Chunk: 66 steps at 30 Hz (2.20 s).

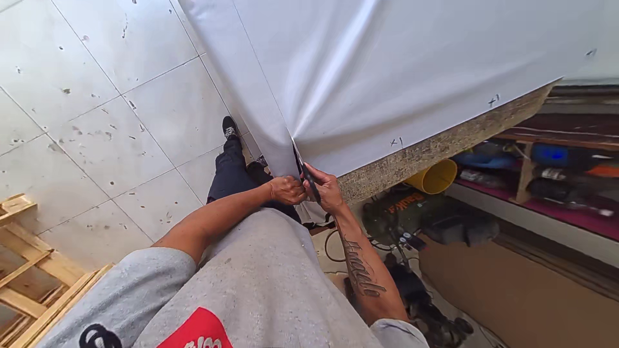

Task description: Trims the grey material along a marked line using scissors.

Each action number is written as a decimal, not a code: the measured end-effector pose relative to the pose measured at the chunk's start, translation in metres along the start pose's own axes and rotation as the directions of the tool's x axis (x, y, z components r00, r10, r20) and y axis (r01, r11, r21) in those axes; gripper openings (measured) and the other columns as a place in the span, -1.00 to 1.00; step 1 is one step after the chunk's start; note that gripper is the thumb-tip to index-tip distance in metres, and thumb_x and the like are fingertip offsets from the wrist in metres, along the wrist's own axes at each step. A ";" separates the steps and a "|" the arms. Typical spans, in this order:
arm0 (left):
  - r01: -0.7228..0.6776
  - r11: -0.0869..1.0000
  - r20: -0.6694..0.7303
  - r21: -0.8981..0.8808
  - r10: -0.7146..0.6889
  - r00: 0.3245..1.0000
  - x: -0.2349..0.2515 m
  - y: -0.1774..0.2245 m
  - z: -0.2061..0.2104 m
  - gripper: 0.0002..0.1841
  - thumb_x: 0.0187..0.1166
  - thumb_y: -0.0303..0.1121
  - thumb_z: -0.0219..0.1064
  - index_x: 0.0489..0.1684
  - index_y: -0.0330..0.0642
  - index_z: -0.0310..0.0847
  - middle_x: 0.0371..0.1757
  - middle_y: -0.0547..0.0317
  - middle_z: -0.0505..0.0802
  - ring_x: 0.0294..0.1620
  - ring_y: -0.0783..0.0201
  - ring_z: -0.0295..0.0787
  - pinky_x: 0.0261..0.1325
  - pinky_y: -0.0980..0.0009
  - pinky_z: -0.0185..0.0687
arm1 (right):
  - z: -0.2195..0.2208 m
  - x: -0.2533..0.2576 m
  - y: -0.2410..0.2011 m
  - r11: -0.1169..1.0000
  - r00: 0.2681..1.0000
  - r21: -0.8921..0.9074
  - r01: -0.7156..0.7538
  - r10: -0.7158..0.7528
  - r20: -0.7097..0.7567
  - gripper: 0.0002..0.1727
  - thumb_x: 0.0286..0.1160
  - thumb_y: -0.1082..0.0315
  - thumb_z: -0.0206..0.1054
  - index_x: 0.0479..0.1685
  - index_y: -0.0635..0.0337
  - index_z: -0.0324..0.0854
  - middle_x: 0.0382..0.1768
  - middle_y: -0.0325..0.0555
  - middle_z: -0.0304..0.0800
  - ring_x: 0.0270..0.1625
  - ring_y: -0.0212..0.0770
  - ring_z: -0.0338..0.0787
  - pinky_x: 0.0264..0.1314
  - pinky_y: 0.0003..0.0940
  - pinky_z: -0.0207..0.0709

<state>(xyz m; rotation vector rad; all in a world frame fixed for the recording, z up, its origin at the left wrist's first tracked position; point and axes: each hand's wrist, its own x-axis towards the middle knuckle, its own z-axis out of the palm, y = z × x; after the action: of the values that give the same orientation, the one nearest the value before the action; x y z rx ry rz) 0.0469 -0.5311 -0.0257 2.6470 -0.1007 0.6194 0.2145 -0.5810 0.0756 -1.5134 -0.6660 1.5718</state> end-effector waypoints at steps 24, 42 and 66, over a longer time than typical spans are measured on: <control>0.137 0.987 -0.117 0.083 -0.127 0.985 0.005 0.000 0.000 -0.75 0.70 -0.32 0.14 -0.01 -0.04 0.80 0.13 0.10 0.93 0.34 0.06 0.80 0.51 0.10 0.58 | 0.029 0.064 -0.046 0.999 0.999 0.023 0.040 -0.040 0.012 -0.43 0.55 0.40 0.36 0.53 0.51 0.47 0.11 -0.06 0.82 -0.21 -0.45 0.75 -0.13 -0.54 0.69; 0.127 0.992 -0.100 0.021 -0.125 0.987 0.007 -0.001 -0.001 -0.73 0.70 -0.40 0.08 -0.13 -0.08 0.78 0.53 -0.01 0.73 0.59 -0.03 0.60 0.65 0.06 0.40 | 0.069 0.152 -0.102 0.999 0.999 0.036 0.010 -0.012 0.044 -0.43 0.58 0.38 0.31 0.56 0.48 0.45 0.06 -0.08 0.79 -0.35 -0.44 0.67 -0.36 -0.55 0.61; 0.147 0.910 0.241 -0.388 -0.054 0.969 0.009 -0.015 -0.026 -0.65 0.71 -0.45 0.11 0.31 -0.39 0.67 0.75 -0.26 0.45 0.82 -0.15 0.25 0.83 -0.02 0.11 | 0.117 0.272 -0.163 0.993 0.999 0.109 0.036 -0.038 0.020 -0.45 0.55 0.49 0.33 0.55 0.50 0.46 -0.04 -0.02 0.82 -0.45 -0.37 0.69 -0.47 -0.51 0.62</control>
<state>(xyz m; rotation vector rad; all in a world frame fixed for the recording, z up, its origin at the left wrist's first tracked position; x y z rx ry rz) 0.0474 -0.5066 -0.0066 2.2894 -0.1398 0.2273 0.1535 -0.2490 0.0823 -1.3980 -0.6070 1.5732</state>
